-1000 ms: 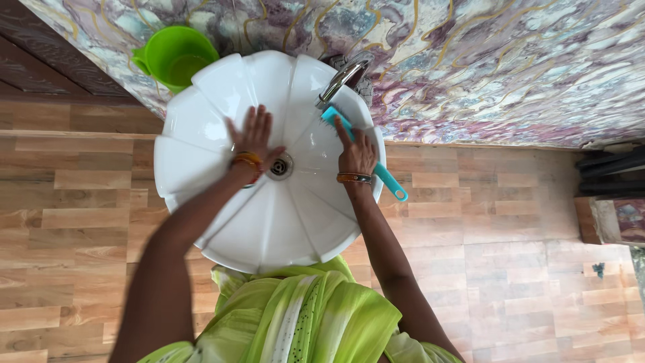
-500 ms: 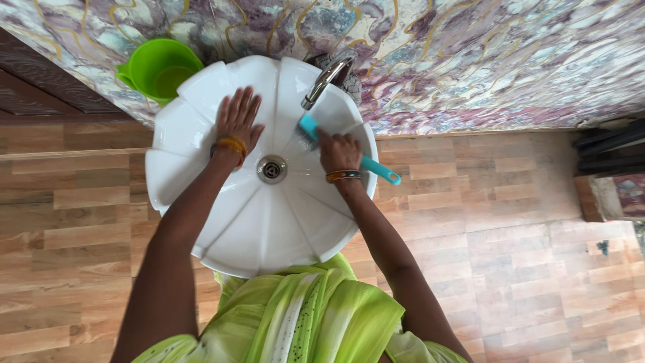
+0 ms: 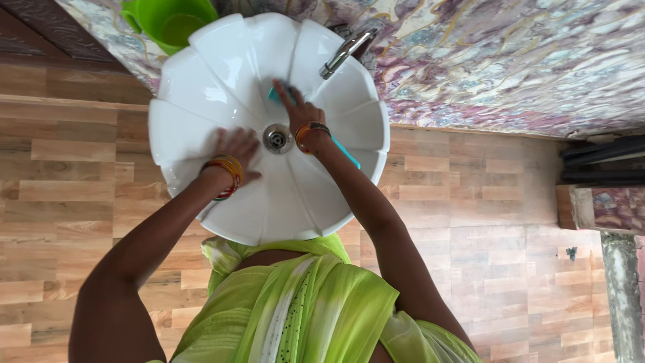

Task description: The person scrubs the interior of a white pedestal sink using a blue scrub brush. They repeatedly scrub the basin and the drain area while water runs from the faucet, rinsing the surface throughout the process.

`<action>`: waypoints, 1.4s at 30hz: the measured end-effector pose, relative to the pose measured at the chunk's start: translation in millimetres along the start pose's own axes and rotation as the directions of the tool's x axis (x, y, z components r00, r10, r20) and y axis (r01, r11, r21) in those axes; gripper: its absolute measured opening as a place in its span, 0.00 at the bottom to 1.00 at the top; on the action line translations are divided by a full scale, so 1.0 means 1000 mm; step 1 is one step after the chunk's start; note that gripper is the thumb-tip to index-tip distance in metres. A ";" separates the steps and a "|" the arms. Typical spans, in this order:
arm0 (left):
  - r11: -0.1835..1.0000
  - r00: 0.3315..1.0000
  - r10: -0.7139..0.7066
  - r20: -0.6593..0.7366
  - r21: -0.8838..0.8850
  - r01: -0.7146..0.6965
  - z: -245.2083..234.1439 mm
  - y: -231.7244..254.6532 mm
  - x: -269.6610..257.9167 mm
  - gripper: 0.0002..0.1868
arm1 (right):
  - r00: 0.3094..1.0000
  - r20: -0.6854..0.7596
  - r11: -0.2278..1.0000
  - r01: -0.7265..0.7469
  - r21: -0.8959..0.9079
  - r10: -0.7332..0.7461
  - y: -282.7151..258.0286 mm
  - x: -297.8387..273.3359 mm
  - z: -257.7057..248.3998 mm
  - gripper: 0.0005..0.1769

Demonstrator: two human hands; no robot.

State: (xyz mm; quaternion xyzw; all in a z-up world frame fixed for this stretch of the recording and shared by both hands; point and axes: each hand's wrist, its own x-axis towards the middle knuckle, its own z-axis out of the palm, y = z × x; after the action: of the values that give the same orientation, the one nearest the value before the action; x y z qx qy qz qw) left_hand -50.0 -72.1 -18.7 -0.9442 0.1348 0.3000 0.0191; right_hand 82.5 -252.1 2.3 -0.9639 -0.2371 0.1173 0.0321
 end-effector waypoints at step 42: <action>0.761 0.379 -0.456 -0.805 -0.574 -0.304 0.049 -0.012 -0.122 0.17 | 0.952 0.208 0.963 -0.182 -0.198 0.223 0.015 -0.100 -0.011 0.44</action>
State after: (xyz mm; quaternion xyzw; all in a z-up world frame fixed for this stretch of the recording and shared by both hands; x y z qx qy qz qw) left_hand -169.7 -25.5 10.3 -0.8941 -0.0378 -0.2518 -0.3684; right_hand 5.9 -312.0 32.1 -0.9622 -0.1482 0.2084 -0.0931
